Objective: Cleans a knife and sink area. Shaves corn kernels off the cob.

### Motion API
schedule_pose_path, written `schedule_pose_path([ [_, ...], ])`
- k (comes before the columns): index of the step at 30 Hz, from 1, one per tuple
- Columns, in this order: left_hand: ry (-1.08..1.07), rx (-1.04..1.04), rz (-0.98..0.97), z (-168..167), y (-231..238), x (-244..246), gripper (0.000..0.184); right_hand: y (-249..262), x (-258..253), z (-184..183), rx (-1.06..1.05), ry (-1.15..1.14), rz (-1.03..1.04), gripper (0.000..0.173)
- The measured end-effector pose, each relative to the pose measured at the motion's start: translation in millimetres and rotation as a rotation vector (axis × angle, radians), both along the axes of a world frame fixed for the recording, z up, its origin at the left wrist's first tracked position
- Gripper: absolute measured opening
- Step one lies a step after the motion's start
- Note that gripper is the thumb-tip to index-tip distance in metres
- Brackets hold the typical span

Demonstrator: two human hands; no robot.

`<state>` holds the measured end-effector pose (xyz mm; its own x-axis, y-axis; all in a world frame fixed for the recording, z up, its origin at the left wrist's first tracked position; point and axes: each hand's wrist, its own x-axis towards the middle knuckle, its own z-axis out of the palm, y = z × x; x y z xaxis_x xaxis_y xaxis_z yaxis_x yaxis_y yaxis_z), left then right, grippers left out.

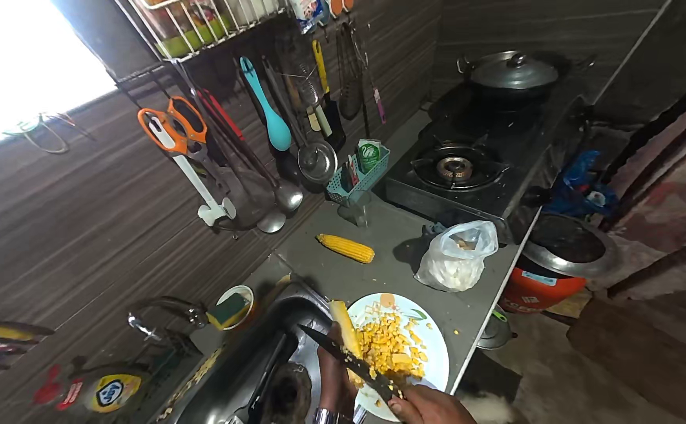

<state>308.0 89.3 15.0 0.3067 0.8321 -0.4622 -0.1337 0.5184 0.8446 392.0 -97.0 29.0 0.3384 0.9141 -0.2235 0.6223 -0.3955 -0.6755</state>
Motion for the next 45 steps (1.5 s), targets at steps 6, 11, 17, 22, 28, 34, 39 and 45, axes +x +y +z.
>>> schedule_pose_path([
  [6, -0.045, -0.044, 0.037, -2.0, -5.2, -1.6, 0.031, 12.0, 1.9, -2.3, -0.072, 0.04, 0.029, 0.072],
  [11, -0.108, -0.045, 0.079, -13.0, 5.2, -2.9, 0.032, 5.4, -2.3, -0.9, 0.005, 0.034, 0.041, 0.067],
  [17, -0.054, -0.017, 0.03, -3.2, 0.9, -3.9, 0.032, 2.7, -0.7, -2.1, -0.004, -0.008, 0.02, 0.07],
  [22, -0.033, -0.059, 0.038, -2.1, -3.0, -5.5, 0.032, 8.8, 1.4, -7.2, -0.044, -0.015, 0.051, 0.072],
  [28, 0.118, -0.046, -0.038, -2.9, -18.1, -1.9, 0.033, 27.5, 7.5, -9.8, -0.048, 0.036, 0.061, 0.073],
  [34, 0.163, -0.019, -0.066, 6.7, -12.8, -8.9, 0.03, 22.5, 6.2, -12.0, -0.052, 0.026, 0.047, 0.073],
  [39, 0.133, -0.029, -0.115, 0.1, -20.4, -7.2, 0.026, 40.3, 20.4, -13.2, -0.09, 0.086, 0.05, 0.074],
  [45, -0.016, -0.1, -0.069, 3.7, -11.5, -12.7, 0.034, 38.5, 19.0, -20.2, -0.113, 0.07, 0.093, 0.076],
])
